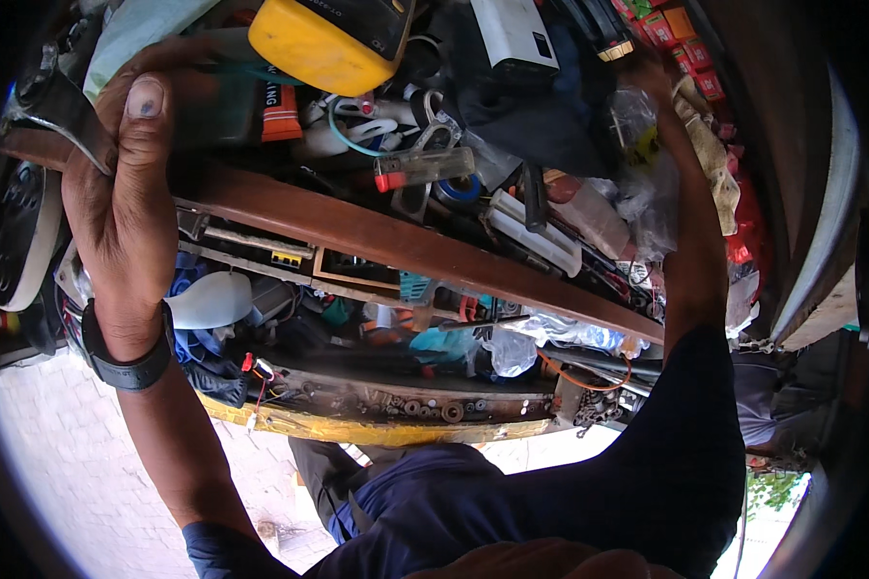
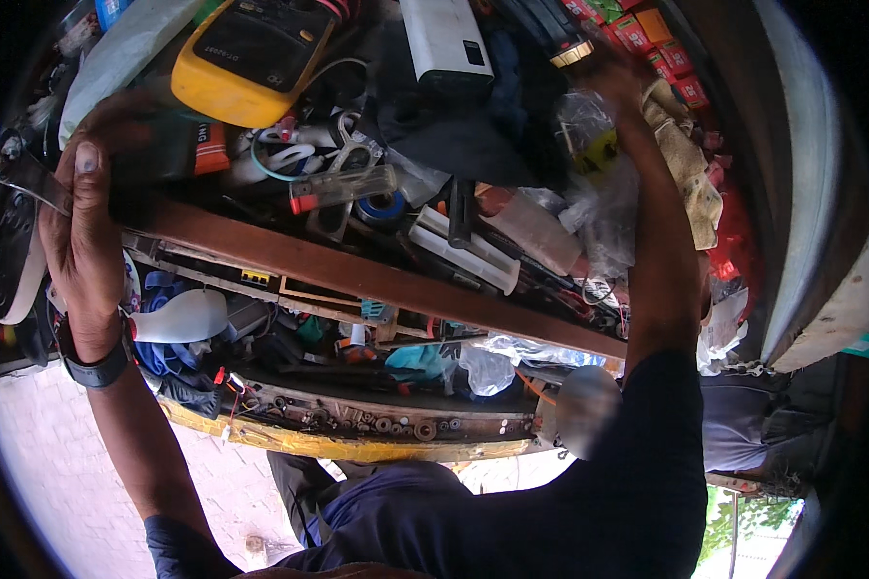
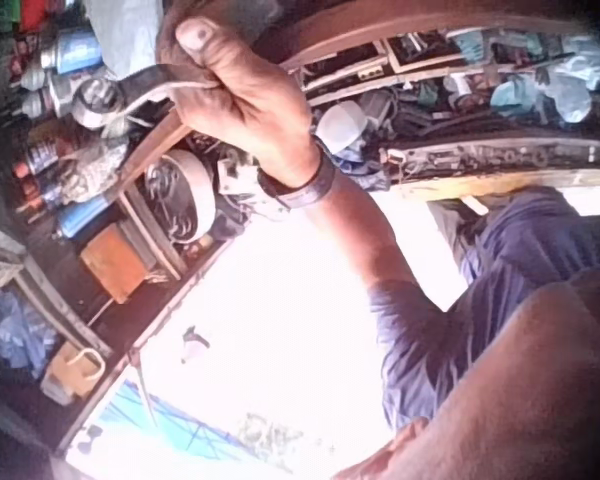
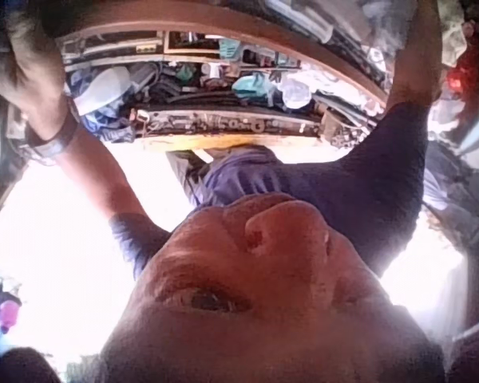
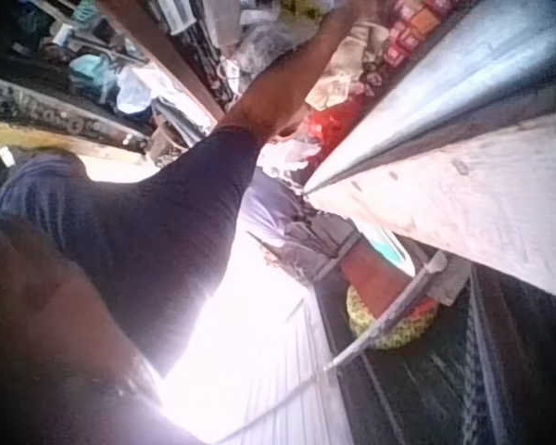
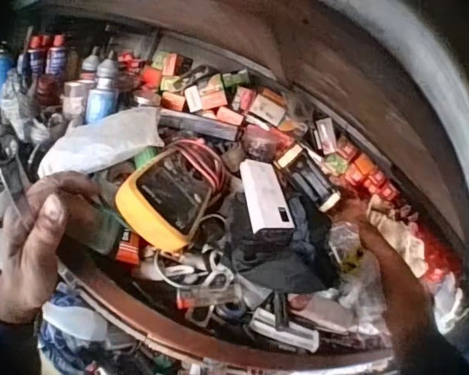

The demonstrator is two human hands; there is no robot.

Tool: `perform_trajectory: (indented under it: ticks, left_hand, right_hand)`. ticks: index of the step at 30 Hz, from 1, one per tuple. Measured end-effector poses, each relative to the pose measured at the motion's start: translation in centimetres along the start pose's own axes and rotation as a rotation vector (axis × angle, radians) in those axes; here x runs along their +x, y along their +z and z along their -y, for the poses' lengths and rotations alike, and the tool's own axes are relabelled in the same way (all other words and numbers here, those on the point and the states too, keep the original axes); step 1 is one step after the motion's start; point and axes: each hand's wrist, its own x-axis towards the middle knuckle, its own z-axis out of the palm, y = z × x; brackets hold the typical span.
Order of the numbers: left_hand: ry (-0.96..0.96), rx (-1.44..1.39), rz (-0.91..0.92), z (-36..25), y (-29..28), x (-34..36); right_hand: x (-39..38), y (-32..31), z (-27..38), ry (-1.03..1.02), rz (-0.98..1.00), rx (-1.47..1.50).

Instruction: The person retrieves a wrench and a small green box from a cluttered shelf, then walks to a bicycle on the sidewalk. They use the wrench to loosen the rear wheel axle, remove the wheel, and detach the tire from the rim. The person then opens the green box and removes a new inner tube, preparing to install it.

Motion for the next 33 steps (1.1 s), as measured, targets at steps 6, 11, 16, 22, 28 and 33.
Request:
perform_trajectory:
  ticks: [6, 11, 16, 22, 28, 33]
  left_hand:
    - [0.048, 0.188, -0.045, 0.8, 0.6, -0.8]
    - [0.081, 0.268, -0.076, 1.2, 0.8, -1.0]
    - [0.091, 0.266, -0.095, 1.5, 1.0, -1.2]
    - [0.097, 0.268, -0.103, 1.5, 1.2, -1.2]
    - [0.138, 0.317, -0.089, 1.3, 1.1, -1.0]
    - [0.178, 0.302, -0.089, 1.3, 1.0, -0.9]
  right_hand:
    - [-6.3, -1.2, -0.7, -0.046, 0.011, -0.035]
    - [-9.6, -1.8, -0.6, -0.053, 0.020, -0.054]
    - [-9.7, -2.3, -0.3, -0.059, -0.015, -0.036]
    - [-4.4, -2.4, 1.5, -0.076, -0.255, 0.094]
    - [1.5, -4.4, 0.6, 0.023, -0.485, 0.127]
    - [7.7, -2.7, -1.9, -0.241, -0.521, -0.128]
